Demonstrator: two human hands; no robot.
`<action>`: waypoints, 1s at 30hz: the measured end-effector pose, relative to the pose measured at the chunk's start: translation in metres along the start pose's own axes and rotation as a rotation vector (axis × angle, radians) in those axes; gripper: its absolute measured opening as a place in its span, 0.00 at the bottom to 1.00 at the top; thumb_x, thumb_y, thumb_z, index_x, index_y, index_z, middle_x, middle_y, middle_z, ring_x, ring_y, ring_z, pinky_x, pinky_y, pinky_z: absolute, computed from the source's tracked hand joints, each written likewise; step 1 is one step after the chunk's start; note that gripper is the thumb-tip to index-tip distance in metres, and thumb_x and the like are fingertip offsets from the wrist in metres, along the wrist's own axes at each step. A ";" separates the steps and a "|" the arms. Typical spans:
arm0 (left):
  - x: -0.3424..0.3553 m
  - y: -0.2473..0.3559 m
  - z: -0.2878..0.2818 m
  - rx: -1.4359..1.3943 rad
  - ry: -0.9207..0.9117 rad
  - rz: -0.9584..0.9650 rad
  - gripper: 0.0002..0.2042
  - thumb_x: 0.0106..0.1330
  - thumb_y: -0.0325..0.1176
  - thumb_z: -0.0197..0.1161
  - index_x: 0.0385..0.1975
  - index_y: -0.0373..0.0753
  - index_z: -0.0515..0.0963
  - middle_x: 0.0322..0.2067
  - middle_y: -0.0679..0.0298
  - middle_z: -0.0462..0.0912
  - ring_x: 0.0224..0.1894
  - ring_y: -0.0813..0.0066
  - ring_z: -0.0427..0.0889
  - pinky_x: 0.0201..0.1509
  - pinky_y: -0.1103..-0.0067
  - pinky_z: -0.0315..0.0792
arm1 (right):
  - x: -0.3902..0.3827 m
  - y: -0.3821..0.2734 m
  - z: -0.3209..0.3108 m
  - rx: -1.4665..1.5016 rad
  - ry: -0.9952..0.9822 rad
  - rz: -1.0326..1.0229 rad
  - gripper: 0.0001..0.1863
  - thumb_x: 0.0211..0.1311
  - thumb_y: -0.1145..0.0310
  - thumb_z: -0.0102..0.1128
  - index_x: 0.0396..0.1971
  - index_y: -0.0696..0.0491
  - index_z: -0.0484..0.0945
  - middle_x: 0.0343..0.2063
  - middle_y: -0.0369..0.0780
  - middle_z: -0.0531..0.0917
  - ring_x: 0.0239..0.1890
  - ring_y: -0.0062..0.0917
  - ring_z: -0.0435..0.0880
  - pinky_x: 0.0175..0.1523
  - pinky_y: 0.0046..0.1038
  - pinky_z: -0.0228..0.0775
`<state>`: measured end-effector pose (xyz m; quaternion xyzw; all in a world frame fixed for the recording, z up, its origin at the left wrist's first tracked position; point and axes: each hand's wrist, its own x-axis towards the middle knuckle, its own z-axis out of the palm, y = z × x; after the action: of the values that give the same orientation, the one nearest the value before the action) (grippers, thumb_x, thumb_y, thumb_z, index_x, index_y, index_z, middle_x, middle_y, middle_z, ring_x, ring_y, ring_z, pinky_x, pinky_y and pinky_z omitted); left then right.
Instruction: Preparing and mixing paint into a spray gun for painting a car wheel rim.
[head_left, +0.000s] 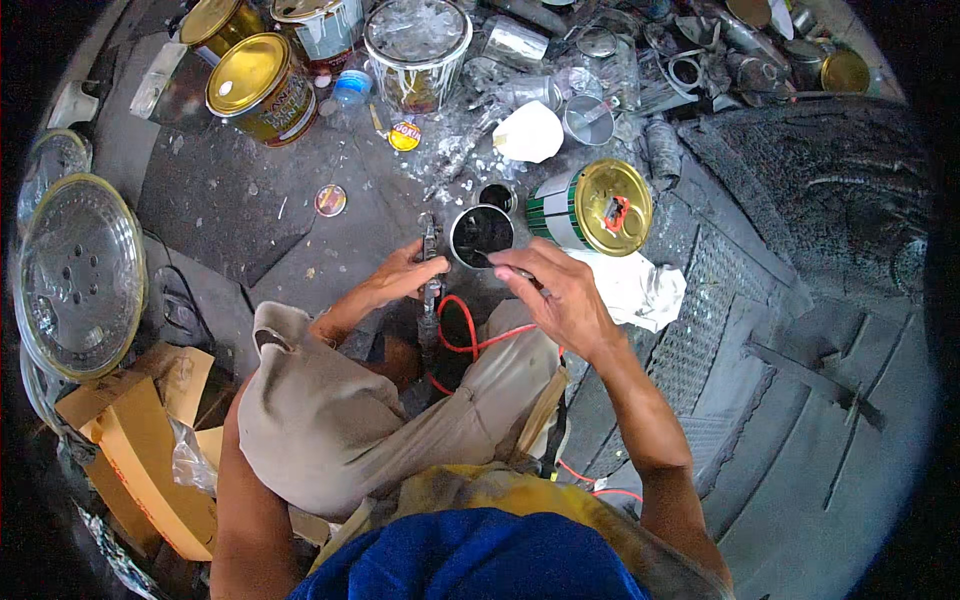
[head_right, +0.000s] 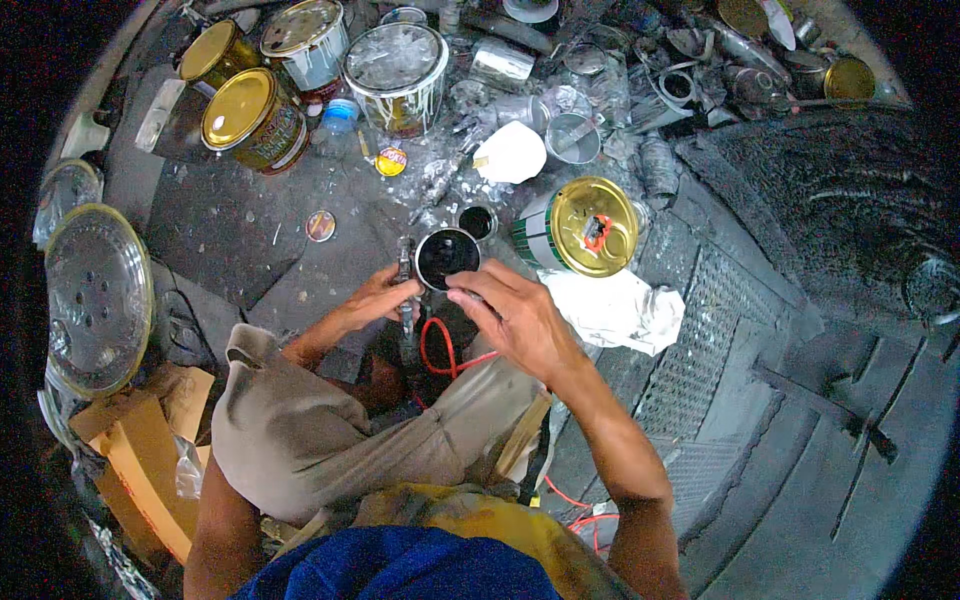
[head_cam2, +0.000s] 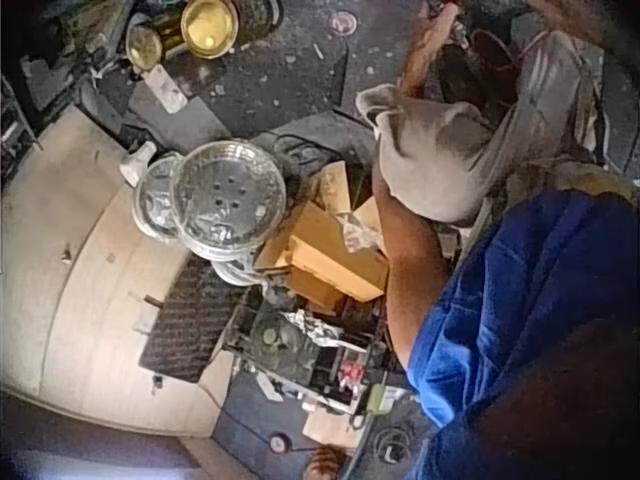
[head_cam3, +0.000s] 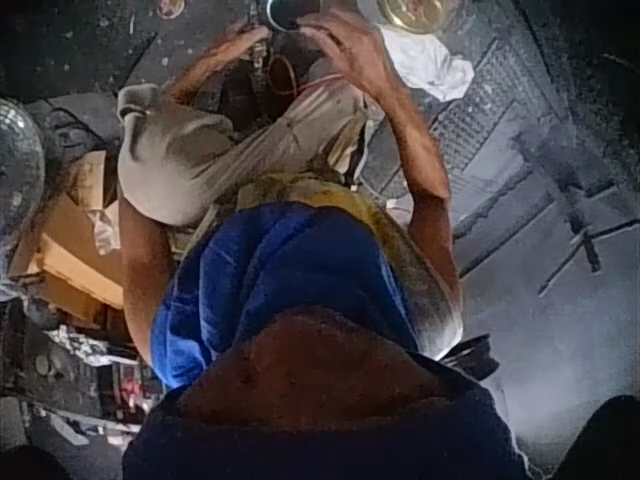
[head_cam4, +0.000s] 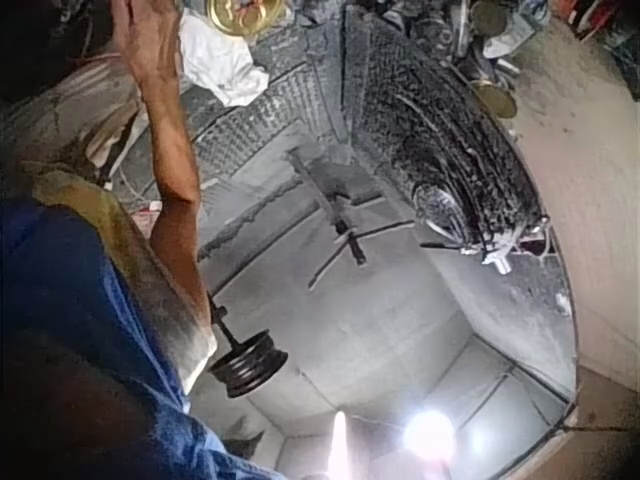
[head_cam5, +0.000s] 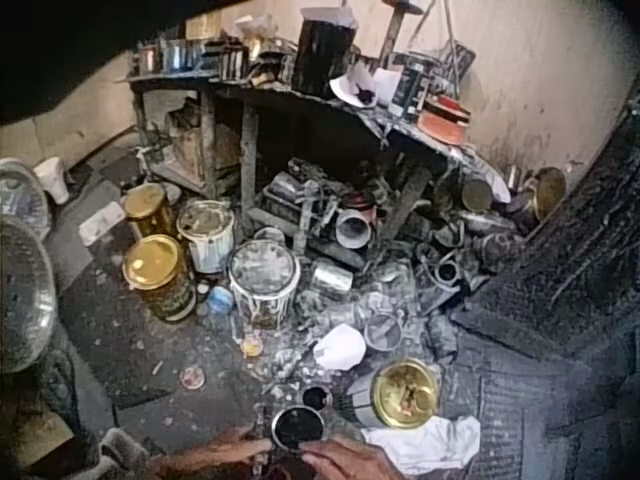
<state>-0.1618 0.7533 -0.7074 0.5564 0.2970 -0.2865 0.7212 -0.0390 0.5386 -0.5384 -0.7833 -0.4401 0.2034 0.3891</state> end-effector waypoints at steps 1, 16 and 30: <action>0.000 -0.001 0.000 -0.005 -0.013 0.007 0.27 0.65 0.47 0.67 0.60 0.39 0.72 0.43 0.65 0.83 0.40 0.75 0.84 0.41 0.71 0.84 | -0.001 0.003 0.001 -0.001 -0.001 0.000 0.11 0.66 0.72 0.67 0.46 0.56 0.83 0.33 0.43 0.81 0.30 0.37 0.82 0.36 0.35 0.76; 0.009 -0.013 0.001 0.035 0.041 -0.038 0.29 0.64 0.48 0.68 0.61 0.39 0.73 0.41 0.62 0.85 0.41 0.72 0.85 0.42 0.70 0.85 | -0.001 0.012 0.015 -0.072 0.055 -0.023 0.12 0.65 0.73 0.68 0.48 0.55 0.84 0.33 0.42 0.82 0.29 0.31 0.82 0.35 0.31 0.75; 0.017 -0.008 -0.010 -0.037 0.122 -0.112 0.32 0.64 0.55 0.65 0.57 0.37 0.68 0.33 0.59 0.85 0.31 0.67 0.88 0.42 0.62 0.84 | -0.021 0.037 -0.017 0.426 0.627 0.395 0.12 0.76 0.64 0.58 0.45 0.58 0.84 0.33 0.37 0.84 0.27 0.16 0.78 0.32 0.22 0.73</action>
<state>-0.1572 0.7595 -0.7270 0.5419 0.3764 -0.2864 0.6947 -0.0188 0.5017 -0.5577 -0.7784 -0.0902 0.1124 0.6110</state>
